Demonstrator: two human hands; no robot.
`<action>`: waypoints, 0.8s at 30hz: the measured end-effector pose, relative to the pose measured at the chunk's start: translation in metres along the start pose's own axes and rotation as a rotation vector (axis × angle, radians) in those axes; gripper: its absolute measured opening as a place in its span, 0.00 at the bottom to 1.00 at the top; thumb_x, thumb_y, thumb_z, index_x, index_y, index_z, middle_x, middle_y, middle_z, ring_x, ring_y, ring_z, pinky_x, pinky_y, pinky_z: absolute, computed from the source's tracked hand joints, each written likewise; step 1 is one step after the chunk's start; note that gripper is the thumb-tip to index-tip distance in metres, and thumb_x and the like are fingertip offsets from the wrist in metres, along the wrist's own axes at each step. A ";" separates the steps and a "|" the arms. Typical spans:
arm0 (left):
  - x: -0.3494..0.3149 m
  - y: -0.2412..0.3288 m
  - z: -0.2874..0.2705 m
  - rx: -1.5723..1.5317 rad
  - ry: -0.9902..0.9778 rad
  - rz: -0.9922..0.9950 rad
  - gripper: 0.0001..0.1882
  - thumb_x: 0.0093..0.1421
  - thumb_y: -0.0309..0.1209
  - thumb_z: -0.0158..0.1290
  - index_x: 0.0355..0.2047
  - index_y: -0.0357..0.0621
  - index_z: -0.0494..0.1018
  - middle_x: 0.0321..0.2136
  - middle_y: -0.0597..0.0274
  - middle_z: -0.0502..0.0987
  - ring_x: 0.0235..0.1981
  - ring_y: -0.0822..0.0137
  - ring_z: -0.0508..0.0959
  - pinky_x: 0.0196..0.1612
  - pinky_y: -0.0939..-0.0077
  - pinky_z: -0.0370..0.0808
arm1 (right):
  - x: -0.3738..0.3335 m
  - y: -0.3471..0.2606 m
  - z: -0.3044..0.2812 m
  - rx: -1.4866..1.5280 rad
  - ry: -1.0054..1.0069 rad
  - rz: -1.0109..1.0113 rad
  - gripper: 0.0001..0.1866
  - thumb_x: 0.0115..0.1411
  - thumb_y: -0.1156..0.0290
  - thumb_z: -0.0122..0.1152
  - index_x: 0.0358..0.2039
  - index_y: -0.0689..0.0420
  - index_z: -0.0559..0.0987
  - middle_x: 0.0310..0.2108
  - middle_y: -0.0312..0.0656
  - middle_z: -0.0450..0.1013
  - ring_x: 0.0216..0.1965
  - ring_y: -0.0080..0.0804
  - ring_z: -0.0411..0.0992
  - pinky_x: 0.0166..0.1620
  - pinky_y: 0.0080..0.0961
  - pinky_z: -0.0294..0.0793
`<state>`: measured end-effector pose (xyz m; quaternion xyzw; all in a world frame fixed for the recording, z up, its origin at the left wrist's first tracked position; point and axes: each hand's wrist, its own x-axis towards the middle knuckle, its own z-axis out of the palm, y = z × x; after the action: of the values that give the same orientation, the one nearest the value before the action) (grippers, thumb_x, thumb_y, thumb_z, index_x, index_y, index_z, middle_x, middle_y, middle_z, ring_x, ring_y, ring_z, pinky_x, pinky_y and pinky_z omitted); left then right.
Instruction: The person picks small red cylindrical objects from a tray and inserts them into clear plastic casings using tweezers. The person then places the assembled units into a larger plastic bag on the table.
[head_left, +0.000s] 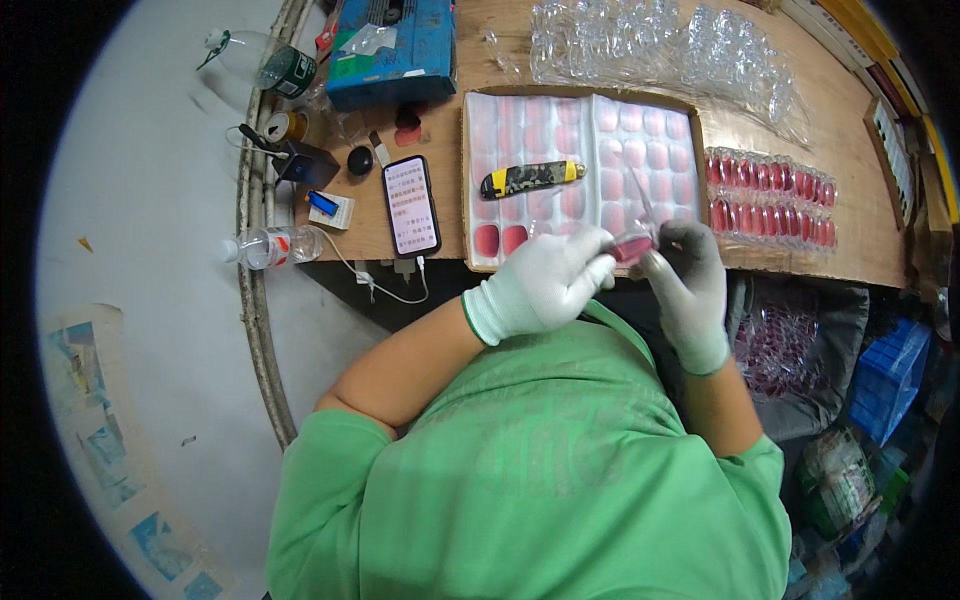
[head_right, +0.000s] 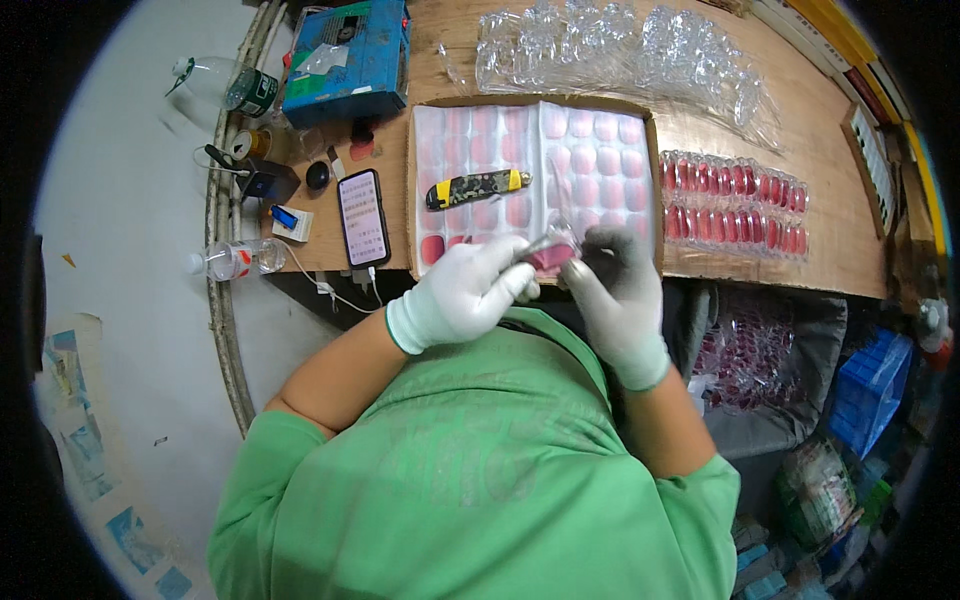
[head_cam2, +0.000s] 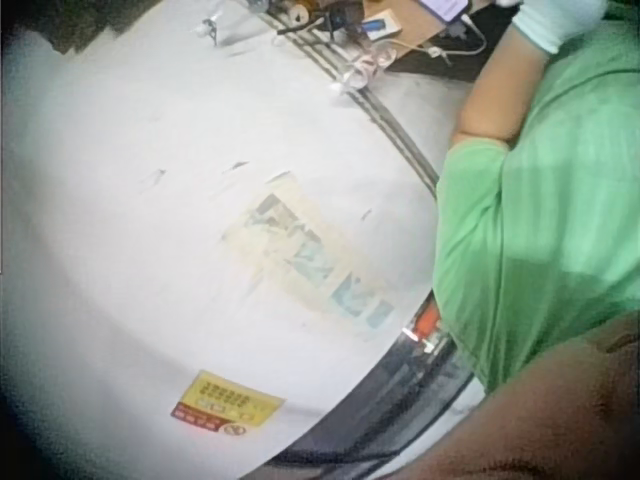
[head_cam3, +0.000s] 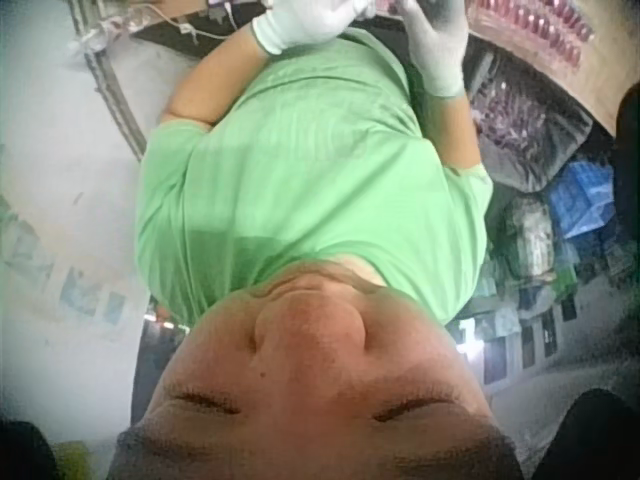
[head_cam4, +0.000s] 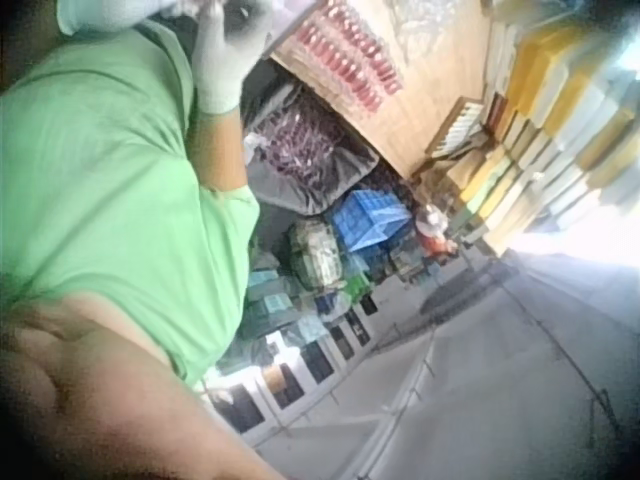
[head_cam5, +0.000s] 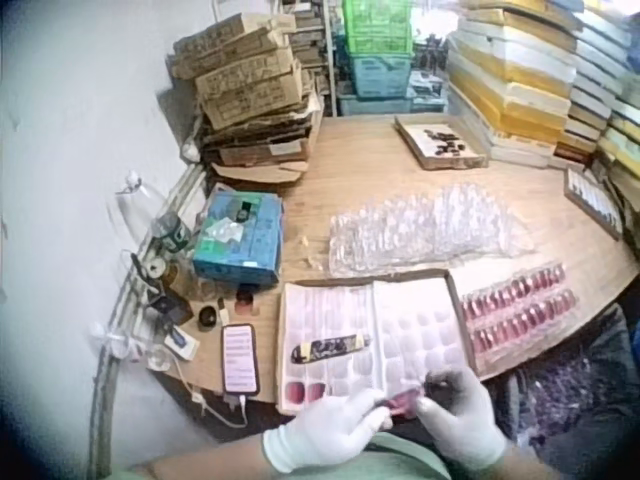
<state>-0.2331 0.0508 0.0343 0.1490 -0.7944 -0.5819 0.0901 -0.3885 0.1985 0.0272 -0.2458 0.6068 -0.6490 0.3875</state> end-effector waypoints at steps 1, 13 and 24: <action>-0.002 0.007 -0.001 0.004 -0.038 -0.018 0.09 0.70 0.28 0.47 0.45 0.34 0.71 0.29 0.52 0.82 0.32 0.58 0.85 0.38 0.68 0.79 | -0.002 -0.006 -0.017 -0.015 -0.144 0.102 0.15 0.66 0.76 0.61 0.51 0.65 0.73 0.42 0.39 0.74 0.42 0.22 0.74 0.48 0.23 0.75; 0.009 0.000 0.009 -0.018 0.020 -0.108 0.09 0.71 0.29 0.47 0.42 0.34 0.71 0.27 0.55 0.82 0.30 0.65 0.84 0.37 0.71 0.79 | 0.027 0.034 -0.021 0.315 -0.272 0.143 0.12 0.65 0.76 0.57 0.47 0.67 0.78 0.40 0.42 0.79 0.42 0.26 0.77 0.50 0.27 0.77; -0.003 0.012 -0.001 -0.213 -0.005 -0.340 0.11 0.73 0.30 0.46 0.47 0.33 0.70 0.29 0.61 0.80 0.31 0.74 0.80 0.37 0.76 0.78 | 0.027 0.012 -0.010 -0.110 -0.332 0.202 0.12 0.66 0.70 0.59 0.38 0.67 0.81 0.34 0.37 0.77 0.36 0.20 0.73 0.43 0.22 0.73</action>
<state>-0.2313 0.0537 0.0459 0.2694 -0.6920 -0.6697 0.0036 -0.4093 0.1836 0.0096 -0.3081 0.5907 -0.5231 0.5315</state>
